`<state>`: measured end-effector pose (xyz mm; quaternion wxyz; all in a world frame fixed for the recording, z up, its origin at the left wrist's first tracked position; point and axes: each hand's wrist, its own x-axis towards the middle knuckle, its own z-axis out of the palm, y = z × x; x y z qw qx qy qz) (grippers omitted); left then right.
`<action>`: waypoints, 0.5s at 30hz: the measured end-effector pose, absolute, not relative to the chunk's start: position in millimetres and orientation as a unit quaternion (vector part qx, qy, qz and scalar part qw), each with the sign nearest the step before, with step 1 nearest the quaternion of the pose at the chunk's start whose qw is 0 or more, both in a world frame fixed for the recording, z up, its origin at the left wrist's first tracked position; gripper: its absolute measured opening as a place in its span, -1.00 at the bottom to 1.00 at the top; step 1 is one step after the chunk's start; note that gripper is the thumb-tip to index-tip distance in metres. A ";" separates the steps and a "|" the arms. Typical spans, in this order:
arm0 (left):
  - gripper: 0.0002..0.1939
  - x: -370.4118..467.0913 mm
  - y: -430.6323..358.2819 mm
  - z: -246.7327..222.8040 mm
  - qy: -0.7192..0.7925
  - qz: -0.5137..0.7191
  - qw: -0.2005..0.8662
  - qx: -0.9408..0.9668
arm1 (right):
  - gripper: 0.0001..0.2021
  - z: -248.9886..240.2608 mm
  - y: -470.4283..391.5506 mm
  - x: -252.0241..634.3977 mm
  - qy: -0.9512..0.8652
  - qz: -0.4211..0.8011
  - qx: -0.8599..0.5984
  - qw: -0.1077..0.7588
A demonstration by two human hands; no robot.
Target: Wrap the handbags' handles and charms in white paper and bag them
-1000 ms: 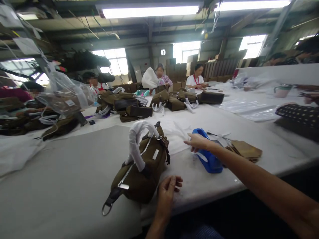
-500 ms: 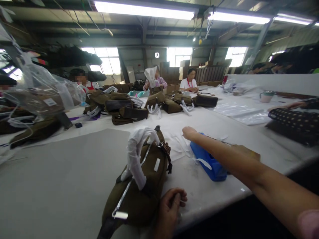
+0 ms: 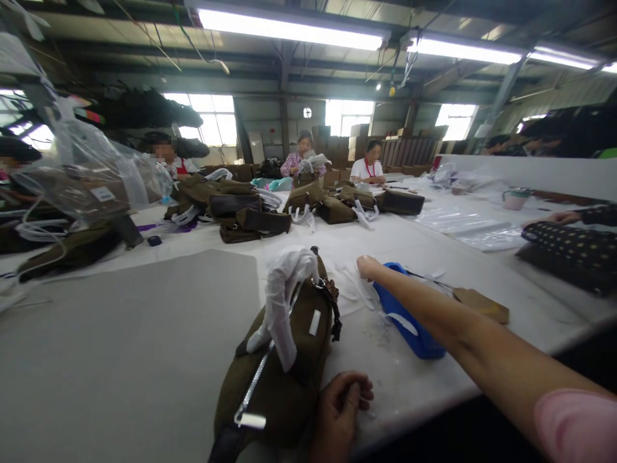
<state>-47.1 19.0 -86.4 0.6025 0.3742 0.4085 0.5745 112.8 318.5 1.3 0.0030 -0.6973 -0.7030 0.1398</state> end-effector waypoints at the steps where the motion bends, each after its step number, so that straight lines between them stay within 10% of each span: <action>1: -0.50 -47.0 18.8 -86.0 0.409 0.574 0.602 0.375 | -0.71 0.8 317.6 113.5 -0.700 0.143 -0.700 0.001; 15: -0.60 -52.2 2.0 -38.6 0.489 0.553 0.473 0.481 | -0.70 44.8 289.0 130.0 -0.687 0.189 -0.664 0.227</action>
